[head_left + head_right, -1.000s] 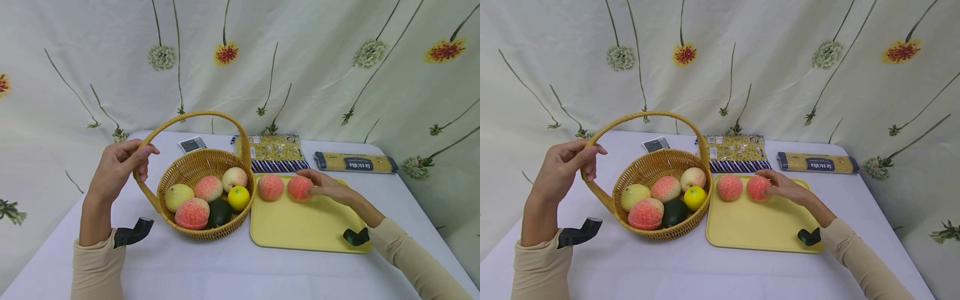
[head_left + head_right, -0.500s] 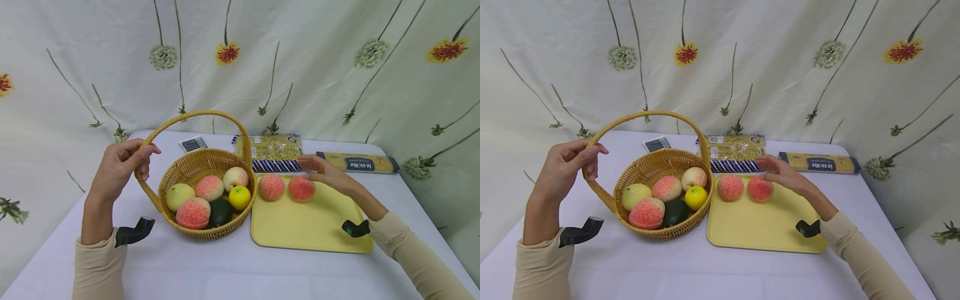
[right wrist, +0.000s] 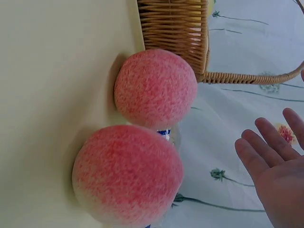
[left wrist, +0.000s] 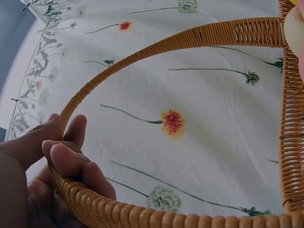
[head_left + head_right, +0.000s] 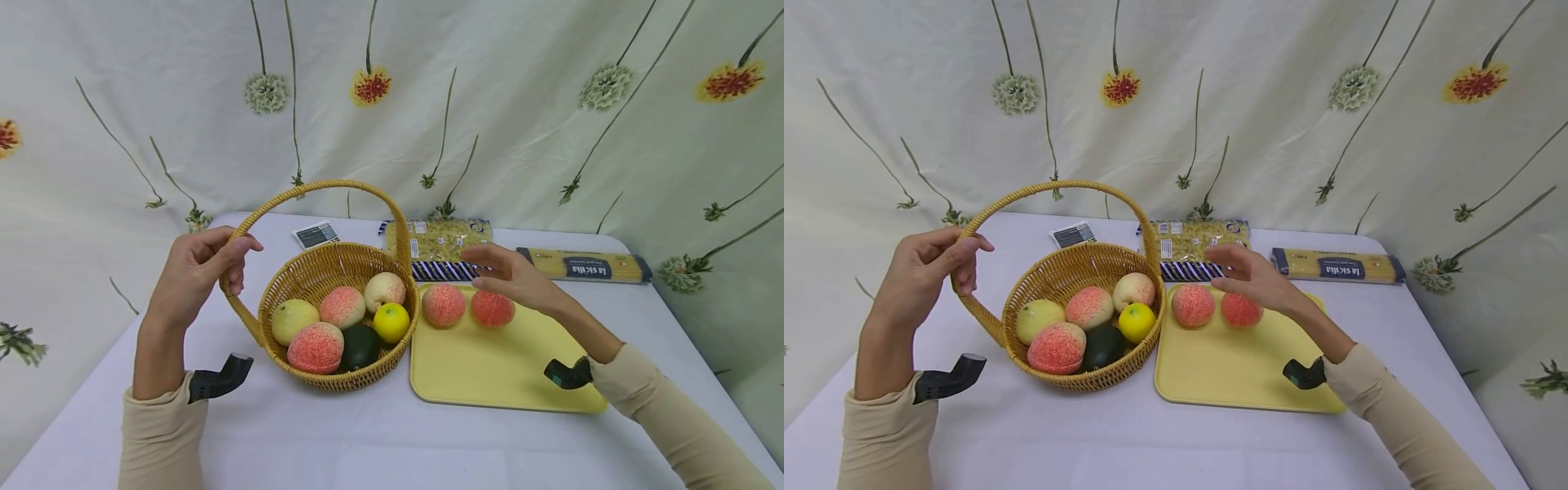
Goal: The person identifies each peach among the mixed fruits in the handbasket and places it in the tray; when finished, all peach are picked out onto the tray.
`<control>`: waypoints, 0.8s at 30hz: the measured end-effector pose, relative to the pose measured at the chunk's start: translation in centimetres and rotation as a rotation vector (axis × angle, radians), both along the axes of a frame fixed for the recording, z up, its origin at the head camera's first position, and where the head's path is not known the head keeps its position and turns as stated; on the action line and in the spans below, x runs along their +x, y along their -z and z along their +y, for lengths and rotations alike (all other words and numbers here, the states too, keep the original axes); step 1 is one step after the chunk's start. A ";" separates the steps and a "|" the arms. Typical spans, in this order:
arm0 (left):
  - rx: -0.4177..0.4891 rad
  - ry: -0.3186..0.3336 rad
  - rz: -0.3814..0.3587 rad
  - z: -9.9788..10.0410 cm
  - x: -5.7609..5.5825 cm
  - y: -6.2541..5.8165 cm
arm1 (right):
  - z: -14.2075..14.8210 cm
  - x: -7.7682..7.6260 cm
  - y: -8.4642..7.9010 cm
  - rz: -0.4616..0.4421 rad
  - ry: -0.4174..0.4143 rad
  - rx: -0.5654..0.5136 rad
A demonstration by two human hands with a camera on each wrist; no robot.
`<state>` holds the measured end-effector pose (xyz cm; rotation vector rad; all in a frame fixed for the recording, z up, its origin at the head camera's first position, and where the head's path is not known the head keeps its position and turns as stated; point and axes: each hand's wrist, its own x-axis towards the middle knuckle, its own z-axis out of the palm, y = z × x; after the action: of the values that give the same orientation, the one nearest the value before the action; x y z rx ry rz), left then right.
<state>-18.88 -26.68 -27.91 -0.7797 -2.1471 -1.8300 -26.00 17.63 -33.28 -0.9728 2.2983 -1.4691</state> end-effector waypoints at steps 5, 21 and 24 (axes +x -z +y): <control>0.001 -0.002 -0.001 0.0 0.0 0.0 | -2.2 0.5 -0.5 0.013 -0.101 -0.011; -0.010 -0.008 -0.004 -0.1 -0.1 0.1 | -9.2 1.2 -2.8 0.099 -0.204 0.106; -0.007 -0.009 -0.004 -0.1 0.0 0.1 | -10.5 1.7 -3.9 0.108 -0.222 0.135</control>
<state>-18.91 -26.78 -27.98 -0.7675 -2.1573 -1.8226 -24.30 7.17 -29.37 -1.2483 2.2419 -1.1850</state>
